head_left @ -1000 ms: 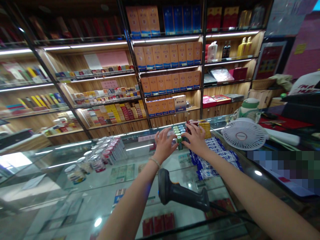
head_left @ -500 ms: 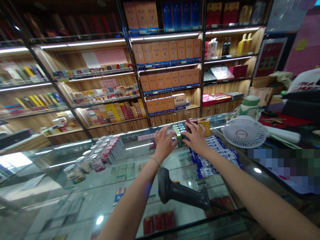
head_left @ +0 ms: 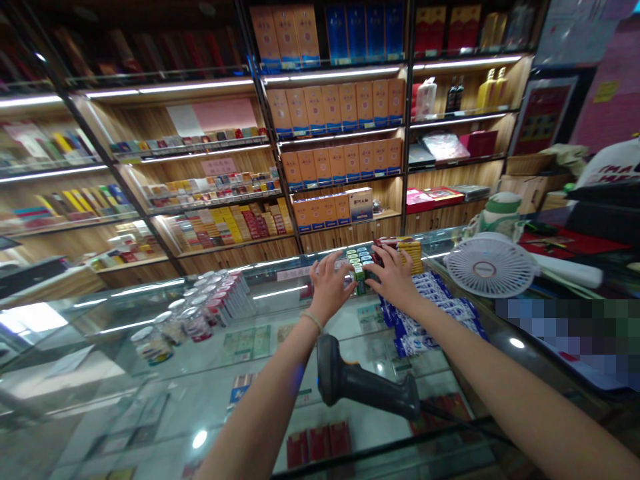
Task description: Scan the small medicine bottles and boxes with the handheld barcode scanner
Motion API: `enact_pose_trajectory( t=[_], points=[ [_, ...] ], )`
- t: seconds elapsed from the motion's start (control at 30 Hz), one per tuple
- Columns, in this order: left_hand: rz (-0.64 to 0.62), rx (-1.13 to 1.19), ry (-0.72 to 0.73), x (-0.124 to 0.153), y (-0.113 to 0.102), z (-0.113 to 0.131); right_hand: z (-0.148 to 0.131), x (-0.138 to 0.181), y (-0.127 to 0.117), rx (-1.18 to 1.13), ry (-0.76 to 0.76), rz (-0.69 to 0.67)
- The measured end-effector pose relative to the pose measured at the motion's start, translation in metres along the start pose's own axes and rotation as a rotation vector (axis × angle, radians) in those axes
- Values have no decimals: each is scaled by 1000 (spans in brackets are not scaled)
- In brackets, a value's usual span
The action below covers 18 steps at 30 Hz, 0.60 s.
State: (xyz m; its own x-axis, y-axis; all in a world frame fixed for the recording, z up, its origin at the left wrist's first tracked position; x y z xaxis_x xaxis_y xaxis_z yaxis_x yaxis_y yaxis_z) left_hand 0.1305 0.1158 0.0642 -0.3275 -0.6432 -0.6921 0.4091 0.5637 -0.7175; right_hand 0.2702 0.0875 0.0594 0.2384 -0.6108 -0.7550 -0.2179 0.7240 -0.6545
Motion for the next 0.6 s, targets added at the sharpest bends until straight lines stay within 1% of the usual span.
enact_pose_trajectory(
  t=[0.27, 0.6],
  points=[
    [0, -13, 7, 1, 1, -3, 0, 1, 1, 33, -3, -14],
    [30, -143, 60, 6, 4, -12, 1, 5, 7, 128, -64, -86]
  ],
)
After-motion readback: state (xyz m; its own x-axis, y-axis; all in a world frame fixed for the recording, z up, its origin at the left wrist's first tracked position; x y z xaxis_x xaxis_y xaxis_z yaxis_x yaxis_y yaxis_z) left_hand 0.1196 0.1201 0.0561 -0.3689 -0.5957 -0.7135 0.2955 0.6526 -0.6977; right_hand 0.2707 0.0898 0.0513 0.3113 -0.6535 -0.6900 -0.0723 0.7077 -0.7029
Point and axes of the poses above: each hand's wrist, its own x-axis away from the middle knuckle, its own y-axis out of the palm, z = x × y, the point moved 10 cm from there along -x, towards the middle knuckle, and after that the axes turned 7 degrees about -y, right-handed, at the moved point
